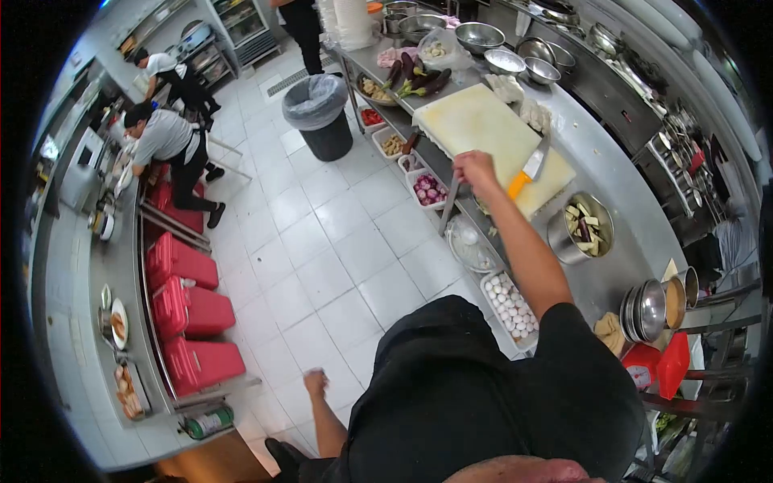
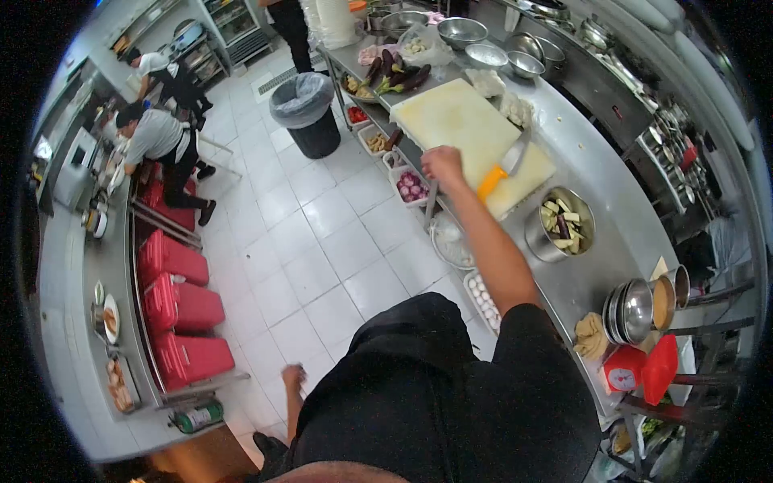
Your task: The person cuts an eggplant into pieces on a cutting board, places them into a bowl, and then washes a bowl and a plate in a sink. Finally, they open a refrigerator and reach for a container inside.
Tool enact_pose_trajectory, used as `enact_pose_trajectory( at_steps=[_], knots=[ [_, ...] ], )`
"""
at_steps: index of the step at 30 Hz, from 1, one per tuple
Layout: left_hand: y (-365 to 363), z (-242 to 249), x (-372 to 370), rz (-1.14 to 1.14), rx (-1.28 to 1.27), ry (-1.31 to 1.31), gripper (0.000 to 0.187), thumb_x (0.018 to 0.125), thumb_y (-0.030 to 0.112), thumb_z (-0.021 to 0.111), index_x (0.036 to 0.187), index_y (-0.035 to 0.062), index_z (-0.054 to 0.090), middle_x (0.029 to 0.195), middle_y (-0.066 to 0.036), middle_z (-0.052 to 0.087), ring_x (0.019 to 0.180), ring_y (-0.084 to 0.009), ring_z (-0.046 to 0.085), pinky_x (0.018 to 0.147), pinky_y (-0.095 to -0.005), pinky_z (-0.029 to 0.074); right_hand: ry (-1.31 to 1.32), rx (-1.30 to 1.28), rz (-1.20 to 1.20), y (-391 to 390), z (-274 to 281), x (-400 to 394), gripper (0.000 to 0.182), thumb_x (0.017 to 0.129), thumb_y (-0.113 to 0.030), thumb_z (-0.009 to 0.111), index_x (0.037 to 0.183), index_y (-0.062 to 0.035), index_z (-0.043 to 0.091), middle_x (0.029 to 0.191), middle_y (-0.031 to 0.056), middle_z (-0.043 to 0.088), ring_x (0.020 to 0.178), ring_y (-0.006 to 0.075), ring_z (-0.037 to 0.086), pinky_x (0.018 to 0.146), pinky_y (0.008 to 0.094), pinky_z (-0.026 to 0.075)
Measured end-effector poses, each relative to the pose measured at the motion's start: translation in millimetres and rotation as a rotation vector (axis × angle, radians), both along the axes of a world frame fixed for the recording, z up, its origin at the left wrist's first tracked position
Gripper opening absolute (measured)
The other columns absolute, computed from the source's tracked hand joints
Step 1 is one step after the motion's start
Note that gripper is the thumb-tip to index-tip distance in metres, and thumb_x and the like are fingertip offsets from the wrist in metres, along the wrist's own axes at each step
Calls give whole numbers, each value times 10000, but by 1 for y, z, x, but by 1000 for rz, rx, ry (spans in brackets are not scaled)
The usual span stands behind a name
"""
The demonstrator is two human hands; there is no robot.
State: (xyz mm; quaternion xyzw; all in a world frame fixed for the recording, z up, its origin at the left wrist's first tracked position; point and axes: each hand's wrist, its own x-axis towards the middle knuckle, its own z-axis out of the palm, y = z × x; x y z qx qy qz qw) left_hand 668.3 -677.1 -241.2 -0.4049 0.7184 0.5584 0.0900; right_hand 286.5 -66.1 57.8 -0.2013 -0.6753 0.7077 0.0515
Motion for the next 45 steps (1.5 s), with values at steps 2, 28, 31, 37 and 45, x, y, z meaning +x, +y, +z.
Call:
enact_pose_trajectory(
  at_steps=[2, 28, 31, 37, 45],
  knots=[
    [-19, 44, -117, -2, -26, 149, 119, 879, 117, 597, 858, 3, 624, 689, -73, 618, 525, -158, 574, 434, -291, 435, 63, 14, -134, 49, 1, -45, 41, 740, -36, 653, 728, 3, 651, 627, 82, 623, 490, 153, 573, 442, 294, 468],
    [142, 100, -412, -84, -126, -409, 186, 855, 157, 670, 949, 4, 626, 757, -80, 645, 598, -188, 635, 506, -315, 481, -340, 397, -798, 448, -96, -467, 138, 719, -101, 660, 761, 30, 671, 767, 163, 676, 656, 257, 672, 523, 405, 536],
    [155, 103, -446, -133, -134, -381, 175, 853, 161, 675, 928, 9, 632, 744, -75, 645, 599, -175, 629, 512, -305, 480, -402, 739, -704, 438, -81, -461, 219, 729, -154, 646, 796, 52, 682, 785, 201, 684, 717, 298, 698, 630, 401, 554],
    [173, 111, -471, -204, -130, -368, 163, 828, 130, 684, 912, -6, 653, 747, -89, 665, 588, -176, 627, 511, -301, 487, -221, 1092, -429, 575, -87, -431, 106, 727, -105, 650, 708, -24, 585, 651, 73, 569, 533, 200, 576, 464, 342, 470],
    [145, 101, -440, -355, -289, -481, 218, 786, 145, 716, 898, -39, 682, 722, -124, 692, 594, -181, 666, 523, -327, 528, -378, 517, -1154, 570, -67, -405, 346, 713, -185, 694, 943, 73, 695, 940, 194, 705, 878, 319, 701, 724, 406, 582]
  ],
)
